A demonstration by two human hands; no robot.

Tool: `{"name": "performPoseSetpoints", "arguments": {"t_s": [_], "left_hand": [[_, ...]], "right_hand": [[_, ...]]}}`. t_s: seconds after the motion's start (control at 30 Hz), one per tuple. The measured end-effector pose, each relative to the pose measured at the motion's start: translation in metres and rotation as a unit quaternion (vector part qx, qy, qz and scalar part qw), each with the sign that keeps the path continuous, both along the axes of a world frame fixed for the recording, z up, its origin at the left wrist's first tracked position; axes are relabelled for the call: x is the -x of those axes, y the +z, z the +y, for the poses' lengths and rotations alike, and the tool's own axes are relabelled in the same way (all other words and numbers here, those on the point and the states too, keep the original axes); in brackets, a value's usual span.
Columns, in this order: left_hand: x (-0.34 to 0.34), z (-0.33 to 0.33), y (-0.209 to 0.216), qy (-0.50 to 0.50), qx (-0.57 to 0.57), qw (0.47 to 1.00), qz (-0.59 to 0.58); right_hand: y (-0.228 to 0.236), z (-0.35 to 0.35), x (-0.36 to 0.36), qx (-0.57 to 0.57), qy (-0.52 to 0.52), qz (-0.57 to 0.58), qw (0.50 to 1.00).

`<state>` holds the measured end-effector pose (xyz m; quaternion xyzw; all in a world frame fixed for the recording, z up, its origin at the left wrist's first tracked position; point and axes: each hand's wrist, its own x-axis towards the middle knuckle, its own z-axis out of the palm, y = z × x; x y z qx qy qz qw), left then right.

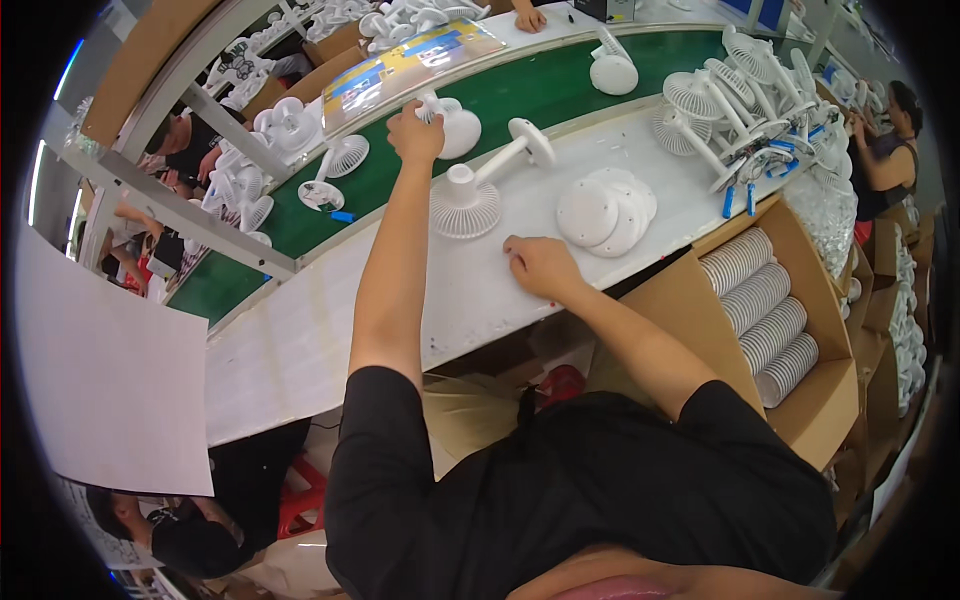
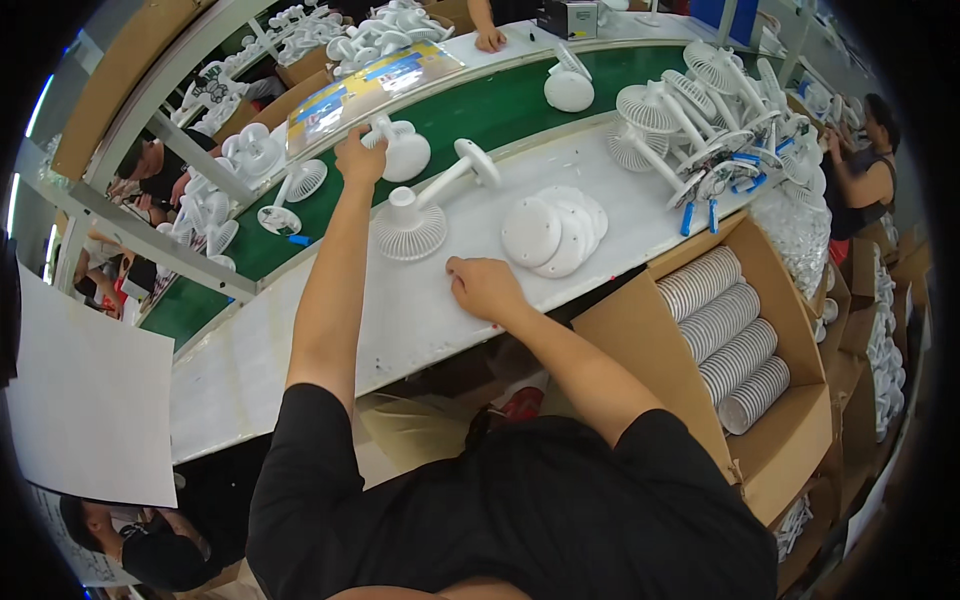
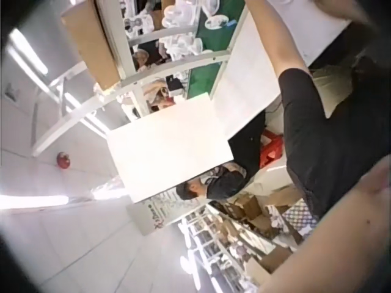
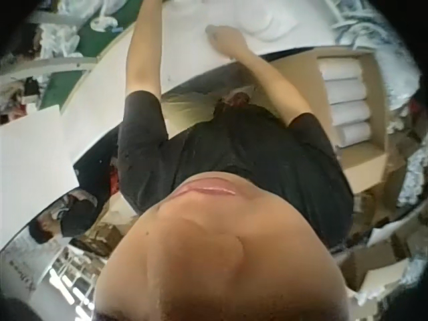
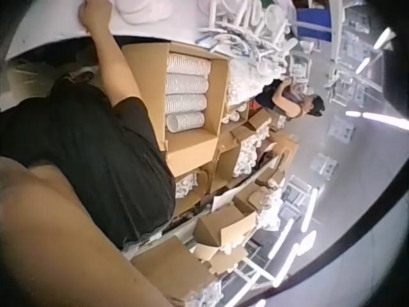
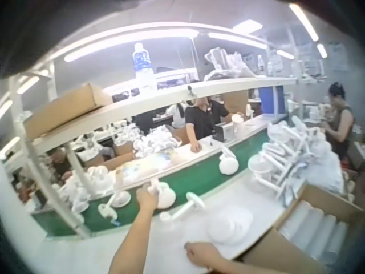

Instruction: Assembling portable electric fans by inserting batteries and attaching the fan head to the base on an assembly line.

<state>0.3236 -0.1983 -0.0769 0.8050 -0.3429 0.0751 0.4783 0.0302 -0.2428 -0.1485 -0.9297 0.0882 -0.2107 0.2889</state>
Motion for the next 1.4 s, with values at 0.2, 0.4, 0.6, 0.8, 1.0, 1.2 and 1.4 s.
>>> {"name": "performPoseSetpoints", "arguments": {"t_s": [0.2, 0.4, 0.6, 0.8, 1.0, 1.2, 1.4], "left_hand": [[0.066, 0.015, 0.007, -0.096, -0.271, 0.955, -0.075], [0.061, 0.087, -0.002, -0.101, -0.192, 0.971, 0.101], [0.125, 0.263, -0.013, 0.020, 0.203, 0.818, 0.537], [0.174, 0.407, -0.068, 0.199, 0.581, 0.670, 0.418], [0.113, 0.531, -0.107, 0.314, 0.703, 0.583, 0.259], [0.019, 0.594, -0.088, 0.583, 0.521, 0.611, 0.124], [-0.057, 0.684, -0.072, 0.667, 0.285, 0.680, 0.104]], "right_hand": [[0.006, -0.002, -0.009, 0.015, -0.011, 0.005, 1.000], [-0.007, 0.003, -0.009, 0.032, -0.005, 0.001, 0.999], [-0.010, -0.014, -0.002, 0.021, 0.019, 0.003, 1.000], [0.021, -0.009, 0.010, 0.009, 0.040, 0.021, 0.999], [0.028, 0.020, 0.003, 0.024, 0.042, 0.028, 0.998], [0.024, 0.045, -0.015, 0.050, 0.022, 0.017, 0.998], [0.019, 0.082, -0.031, 0.066, 0.002, 0.018, 0.998]]}}
